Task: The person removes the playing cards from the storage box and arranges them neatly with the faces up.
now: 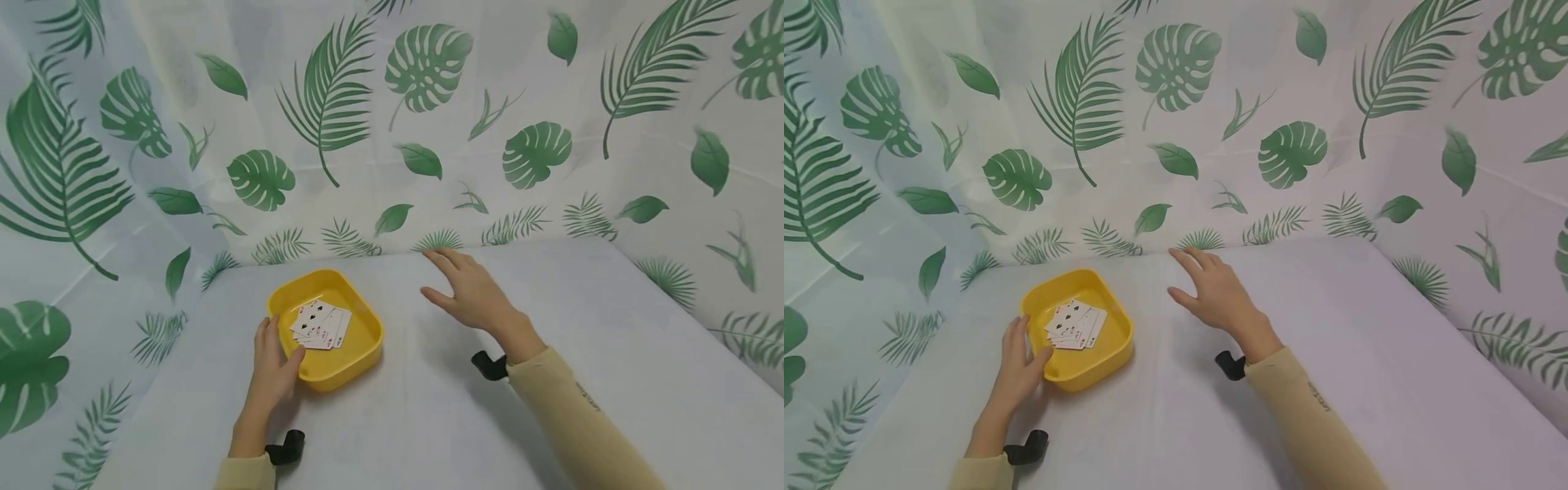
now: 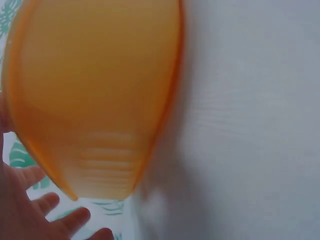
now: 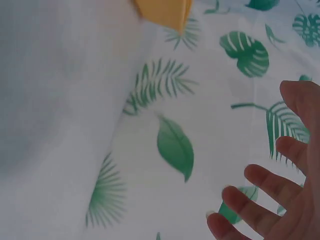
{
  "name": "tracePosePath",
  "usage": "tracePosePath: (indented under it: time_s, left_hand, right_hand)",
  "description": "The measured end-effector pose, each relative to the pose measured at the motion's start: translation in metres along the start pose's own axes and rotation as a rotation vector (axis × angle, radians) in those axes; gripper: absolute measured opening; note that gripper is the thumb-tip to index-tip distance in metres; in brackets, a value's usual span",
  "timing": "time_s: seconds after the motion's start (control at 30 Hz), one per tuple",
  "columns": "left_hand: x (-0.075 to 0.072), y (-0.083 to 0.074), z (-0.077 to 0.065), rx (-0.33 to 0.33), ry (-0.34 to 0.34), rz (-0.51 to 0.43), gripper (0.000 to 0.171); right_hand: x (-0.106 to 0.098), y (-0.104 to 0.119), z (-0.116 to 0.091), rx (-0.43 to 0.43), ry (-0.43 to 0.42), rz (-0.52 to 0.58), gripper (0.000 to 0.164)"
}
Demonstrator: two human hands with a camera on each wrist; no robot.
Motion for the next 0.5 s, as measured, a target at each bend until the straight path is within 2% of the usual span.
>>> tracePosePath:
  time_s: [0.1,0.23,0.37,0.5]
  left_hand:
    - [0.002,0.007,-0.001,0.013,0.004,-0.009,0.078]
    - [0.003,0.009,-0.002,-0.001,0.023,-0.003,0.077]
    - [0.005,0.008,-0.002,-0.011,0.039,0.005,0.073]
    - [0.008,0.007,-0.003,0.012,0.045,0.003,0.07]
  right_hand:
    - [0.012,0.022,0.031,0.013,0.107,0.065,0.068]
    - [0.027,0.047,0.069,0.018,0.23,0.082,0.067]
    - [0.042,0.068,0.104,-0.018,0.317,0.073,0.065]
    - [0.062,0.084,0.13,-0.046,0.383,0.086,0.06]
Point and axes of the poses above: each hand's wrist, its own z-axis towards the middle knuckle, its own x-axis out of the palm, y = z × x, the point moved 1 cm from there along z, towards the middle knuckle, and after that the axes turned 10 degrees about -x, right-handed, at the moved point
